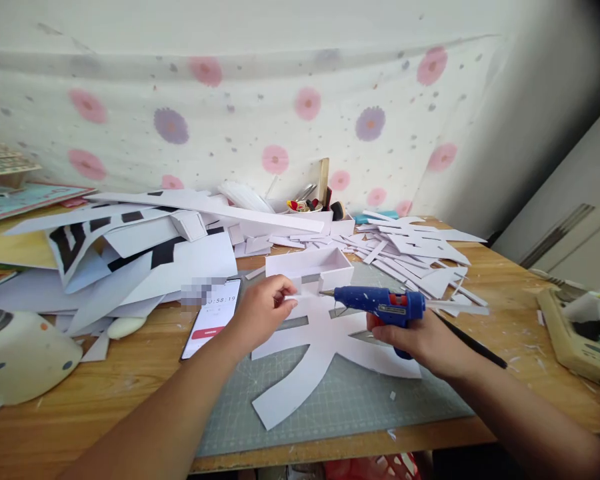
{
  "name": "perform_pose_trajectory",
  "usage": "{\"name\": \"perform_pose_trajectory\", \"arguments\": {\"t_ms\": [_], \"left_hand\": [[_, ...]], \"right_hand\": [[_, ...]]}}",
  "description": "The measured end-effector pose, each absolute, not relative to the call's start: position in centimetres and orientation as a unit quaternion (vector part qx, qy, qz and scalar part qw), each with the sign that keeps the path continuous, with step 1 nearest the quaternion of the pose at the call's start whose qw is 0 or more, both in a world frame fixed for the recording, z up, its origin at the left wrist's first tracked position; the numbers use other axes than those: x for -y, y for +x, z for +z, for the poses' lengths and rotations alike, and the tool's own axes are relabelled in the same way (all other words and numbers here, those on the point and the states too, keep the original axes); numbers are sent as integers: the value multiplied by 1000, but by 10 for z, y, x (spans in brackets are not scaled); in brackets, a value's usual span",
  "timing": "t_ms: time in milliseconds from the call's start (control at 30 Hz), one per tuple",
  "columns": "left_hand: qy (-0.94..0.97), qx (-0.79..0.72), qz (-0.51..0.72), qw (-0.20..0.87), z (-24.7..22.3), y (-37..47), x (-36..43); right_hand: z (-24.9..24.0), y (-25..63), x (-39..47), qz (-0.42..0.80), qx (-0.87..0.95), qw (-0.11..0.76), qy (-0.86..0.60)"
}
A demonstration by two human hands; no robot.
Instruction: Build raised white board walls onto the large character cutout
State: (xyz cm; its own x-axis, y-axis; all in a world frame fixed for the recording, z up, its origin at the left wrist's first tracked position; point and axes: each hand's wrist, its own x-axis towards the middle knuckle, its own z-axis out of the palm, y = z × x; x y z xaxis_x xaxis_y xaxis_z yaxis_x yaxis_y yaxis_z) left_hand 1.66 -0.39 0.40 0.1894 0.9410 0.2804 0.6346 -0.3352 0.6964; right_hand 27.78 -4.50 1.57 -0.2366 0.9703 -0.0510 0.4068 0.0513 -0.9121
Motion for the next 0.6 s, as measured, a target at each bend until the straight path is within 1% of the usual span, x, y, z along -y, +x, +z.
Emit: {"name": "perform_pose_trajectory", "arguments": {"t_ms": [167, 333, 600], "left_hand": [[709, -503, 390, 305, 2, 19, 5], [701, -462, 424, 340, 0, 20, 6], [696, -447, 414, 379, 3, 22, 11]], "right_hand": [[16, 257, 50, 437, 661, 310, -525], [14, 249, 53, 448, 638, 302, -549], [10, 248, 56, 449, 633, 307, -551]]}}
